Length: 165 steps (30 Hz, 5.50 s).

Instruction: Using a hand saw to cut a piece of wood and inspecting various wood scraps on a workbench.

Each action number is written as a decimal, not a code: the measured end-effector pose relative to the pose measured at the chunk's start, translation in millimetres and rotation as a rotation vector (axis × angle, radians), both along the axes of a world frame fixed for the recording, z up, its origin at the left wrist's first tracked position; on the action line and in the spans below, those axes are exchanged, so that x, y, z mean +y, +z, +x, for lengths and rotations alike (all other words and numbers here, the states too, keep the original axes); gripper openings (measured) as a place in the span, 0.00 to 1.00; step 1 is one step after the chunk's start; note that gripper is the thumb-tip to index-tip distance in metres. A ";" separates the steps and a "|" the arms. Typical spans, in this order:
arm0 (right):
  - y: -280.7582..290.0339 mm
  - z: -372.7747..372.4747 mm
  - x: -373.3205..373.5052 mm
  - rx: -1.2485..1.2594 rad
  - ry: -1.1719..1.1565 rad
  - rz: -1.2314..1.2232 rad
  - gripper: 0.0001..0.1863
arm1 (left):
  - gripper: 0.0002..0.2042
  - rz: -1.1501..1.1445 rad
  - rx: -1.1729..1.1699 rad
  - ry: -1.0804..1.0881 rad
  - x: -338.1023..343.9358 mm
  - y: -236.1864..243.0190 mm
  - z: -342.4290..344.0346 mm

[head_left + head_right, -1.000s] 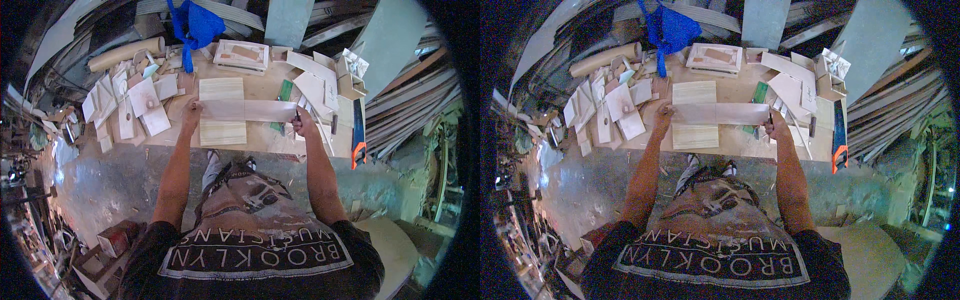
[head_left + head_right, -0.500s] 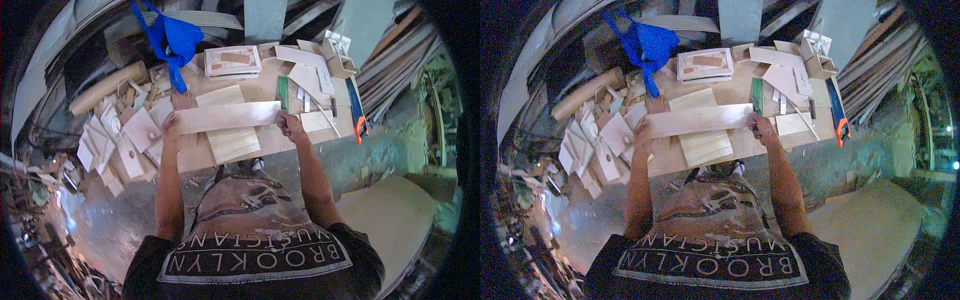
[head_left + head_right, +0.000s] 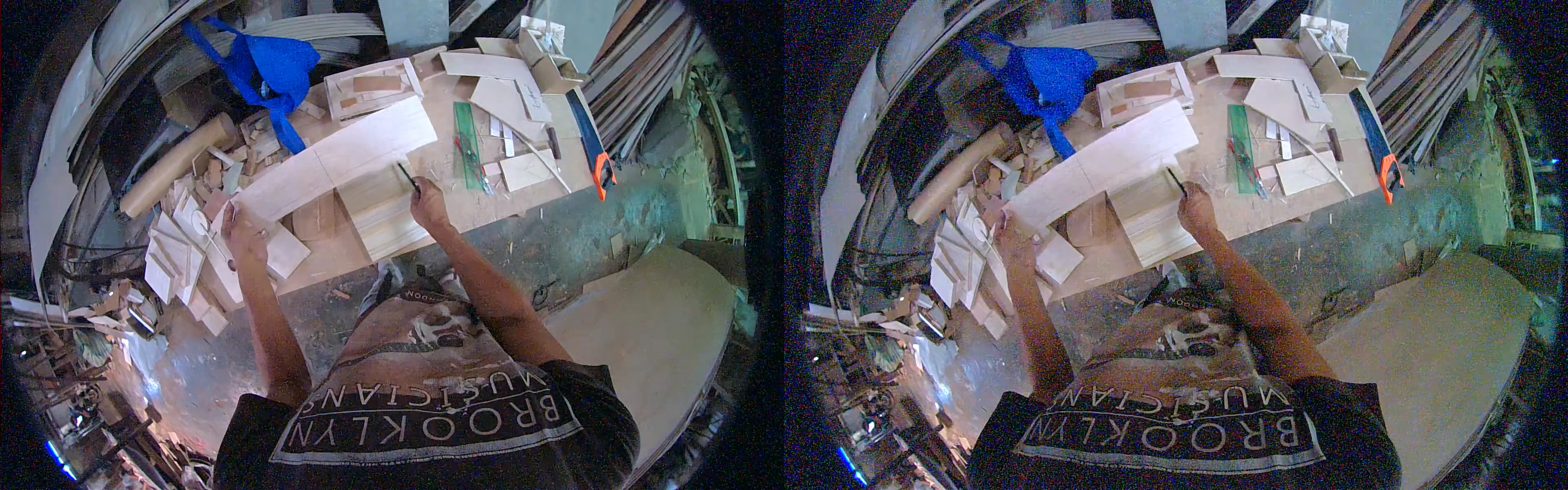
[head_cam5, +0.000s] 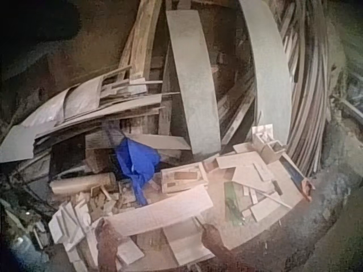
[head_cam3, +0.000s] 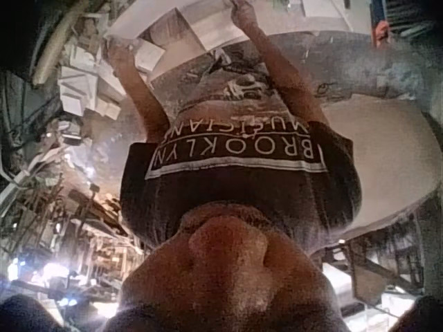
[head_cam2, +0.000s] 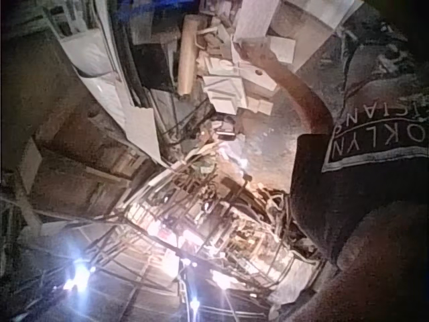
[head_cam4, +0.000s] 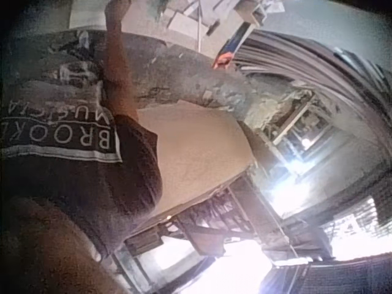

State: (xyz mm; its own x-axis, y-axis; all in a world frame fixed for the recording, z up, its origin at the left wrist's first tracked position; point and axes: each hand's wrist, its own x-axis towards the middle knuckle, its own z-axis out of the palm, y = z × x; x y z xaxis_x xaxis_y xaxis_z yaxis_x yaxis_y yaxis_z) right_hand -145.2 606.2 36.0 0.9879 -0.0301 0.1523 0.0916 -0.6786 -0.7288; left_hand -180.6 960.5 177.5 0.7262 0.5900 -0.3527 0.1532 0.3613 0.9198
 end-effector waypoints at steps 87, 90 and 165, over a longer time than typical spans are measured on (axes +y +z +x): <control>29.3 -260.4 -318.0 0.593 -0.422 1.414 0.06 | 0.21 -0.517 0.004 -0.816 -467.5 -65.7 -91.8; 47.0 -276.0 -379.8 0.596 -0.426 1.417 0.06 | 0.21 -0.299 -0.153 -0.838 -565.2 -45.3 -66.1; 106.2 124.0 -909.6 0.187 0.264 0.127 0.09 | 0.15 -0.290 -0.187 -0.073 -956.8 -218.1 36.9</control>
